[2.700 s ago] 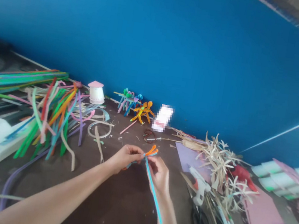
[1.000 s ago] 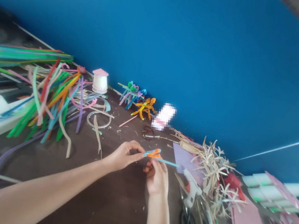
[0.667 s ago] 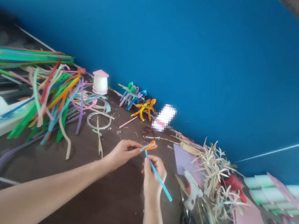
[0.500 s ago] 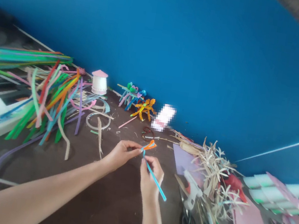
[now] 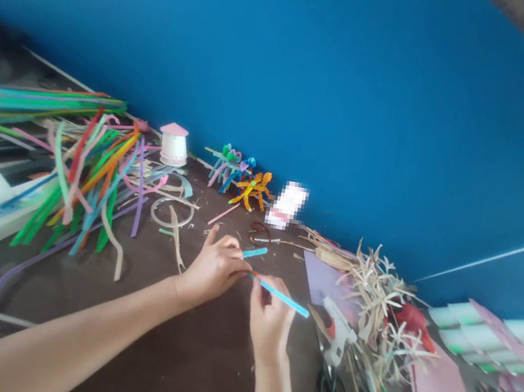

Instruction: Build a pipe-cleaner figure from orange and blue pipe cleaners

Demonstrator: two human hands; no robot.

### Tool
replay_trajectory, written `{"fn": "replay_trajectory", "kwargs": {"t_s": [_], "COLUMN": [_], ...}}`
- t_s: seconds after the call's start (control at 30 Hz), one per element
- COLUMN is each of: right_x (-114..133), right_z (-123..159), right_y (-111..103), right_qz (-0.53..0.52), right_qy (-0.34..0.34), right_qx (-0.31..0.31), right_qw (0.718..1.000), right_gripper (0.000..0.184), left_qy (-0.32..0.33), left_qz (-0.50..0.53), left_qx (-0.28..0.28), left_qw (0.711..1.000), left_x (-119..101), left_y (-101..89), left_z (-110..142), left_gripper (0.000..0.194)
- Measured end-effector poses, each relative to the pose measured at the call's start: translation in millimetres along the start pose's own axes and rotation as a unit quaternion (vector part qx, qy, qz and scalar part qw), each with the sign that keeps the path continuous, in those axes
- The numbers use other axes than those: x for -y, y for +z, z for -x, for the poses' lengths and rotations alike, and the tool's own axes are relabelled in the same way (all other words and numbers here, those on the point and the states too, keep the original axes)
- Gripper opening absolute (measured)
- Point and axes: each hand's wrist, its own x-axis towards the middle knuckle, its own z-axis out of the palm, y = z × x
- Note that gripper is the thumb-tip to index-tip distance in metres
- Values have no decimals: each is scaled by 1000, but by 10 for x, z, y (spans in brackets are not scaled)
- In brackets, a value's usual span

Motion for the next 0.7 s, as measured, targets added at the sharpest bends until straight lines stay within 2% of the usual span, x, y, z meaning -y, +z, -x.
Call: {"fn": "replay_trajectory", "kwargs": {"t_s": [0.1,0.17,0.2,0.23,0.3,0.37,0.43,0.5,0.57,0.6,0.7], "right_x": [-64,-103,-119,-132,-150,-163,-173,-178,-173,-167,-138], "right_z": [-30,-45,-51,-56,-64,-69,-70,-64,-53,-46,-27], "right_y": [-54,-66,-66,-64,-56,-42,-18,22,70,94,146], "right_qz": [-15,-86,-147,-219,-362,-457,-503,-526,-531,-528,-479], "right_qy": [38,106,154,205,297,355,389,410,414,408,370], "right_qx": [-58,-46,-23,4,43,47,39,17,-7,-17,-43], "right_qw": [997,990,977,954,883,814,771,745,739,745,795], "right_gripper": [13,13,13,13,14,16,17,19,21,21,20], "left_qy": [55,89,102,111,115,88,36,-42,-136,-179,-257], "left_qz": [-15,-13,-7,2,36,85,146,223,312,357,468], "left_qx": [23,39,46,52,59,56,47,31,17,15,28], "left_qw": [998,995,994,992,991,991,987,973,940,917,845], "left_x": [-1,7,11,12,11,5,-1,-5,-14,-21,-50], "left_y": [-29,-34,-35,-35,-31,-10,34,95,153,175,200], "left_z": [-22,-30,-31,-30,-22,-8,8,21,26,25,13], "left_gripper": [16,17,17,17,16,14,12,11,14,16,23]}}
